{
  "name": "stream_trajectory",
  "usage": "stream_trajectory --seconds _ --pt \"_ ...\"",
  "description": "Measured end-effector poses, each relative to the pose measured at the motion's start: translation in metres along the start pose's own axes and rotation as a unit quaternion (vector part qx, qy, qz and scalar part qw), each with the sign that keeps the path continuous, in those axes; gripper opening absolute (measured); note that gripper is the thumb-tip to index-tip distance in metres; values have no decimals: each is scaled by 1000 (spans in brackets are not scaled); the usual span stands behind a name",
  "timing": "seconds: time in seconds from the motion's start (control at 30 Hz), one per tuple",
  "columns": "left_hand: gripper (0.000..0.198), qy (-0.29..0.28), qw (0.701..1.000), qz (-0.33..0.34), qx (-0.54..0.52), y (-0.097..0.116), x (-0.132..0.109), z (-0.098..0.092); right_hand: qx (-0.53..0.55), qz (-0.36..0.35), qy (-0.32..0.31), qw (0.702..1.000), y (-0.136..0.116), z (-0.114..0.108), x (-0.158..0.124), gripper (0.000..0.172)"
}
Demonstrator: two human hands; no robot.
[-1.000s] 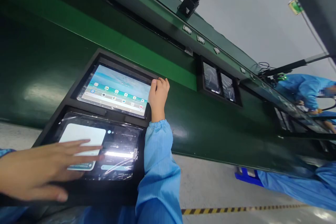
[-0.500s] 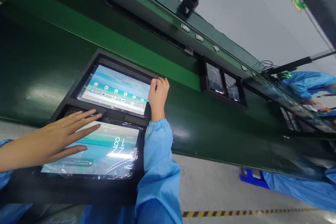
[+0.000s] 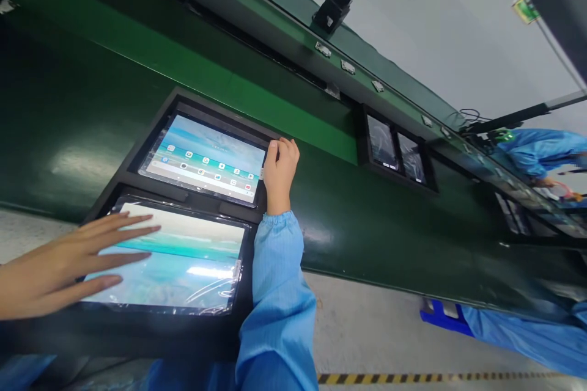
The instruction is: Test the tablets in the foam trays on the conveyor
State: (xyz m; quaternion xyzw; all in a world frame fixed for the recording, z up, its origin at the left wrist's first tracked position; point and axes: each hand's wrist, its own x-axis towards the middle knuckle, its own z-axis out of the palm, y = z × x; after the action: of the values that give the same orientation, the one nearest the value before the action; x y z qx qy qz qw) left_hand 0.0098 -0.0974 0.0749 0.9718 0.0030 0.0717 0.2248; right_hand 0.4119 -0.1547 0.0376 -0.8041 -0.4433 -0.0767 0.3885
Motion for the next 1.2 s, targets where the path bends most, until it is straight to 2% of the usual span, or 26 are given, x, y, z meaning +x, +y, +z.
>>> stream_trajectory --seconds 0.1,0.2,0.3,0.4,0.5,0.63,0.77,0.97,1.13,1.2 --pt "56 56 990 -129 -12 -9 -5 9 24 5 5 1000 -15 -11 -13 39" --pt "55 68 982 -176 -26 -17 -3 9 45 -23 -19 999 -47 -30 -41 30" --pt "51 48 984 -170 -5 -24 7 3 39 -82 -118 989 -81 -51 -77 27" --pt "42 10 988 -155 24 -25 21 -5 37 -134 -245 959 -103 -65 -105 23" --pt "36 7 988 -149 34 -24 32 -9 14 -131 -303 944 -106 -71 -119 27" --pt "35 41 988 -147 26 -24 34 -7 -5 -108 -305 946 -100 -74 -123 30" --pt "34 47 987 -151 -1 -27 30 -3 -2 -111 -311 944 -102 -76 -124 32" --pt "35 55 984 -168 -31 -30 29 0 -45 -188 -310 931 -113 -76 -130 33" --pt "35 61 980 -178 -66 -32 25 1 -88 -190 -333 919 -113 -85 -140 35" --pt "35 56 979 -182 -74 -32 25 0 -92 -207 -358 906 -116 -94 -150 35"
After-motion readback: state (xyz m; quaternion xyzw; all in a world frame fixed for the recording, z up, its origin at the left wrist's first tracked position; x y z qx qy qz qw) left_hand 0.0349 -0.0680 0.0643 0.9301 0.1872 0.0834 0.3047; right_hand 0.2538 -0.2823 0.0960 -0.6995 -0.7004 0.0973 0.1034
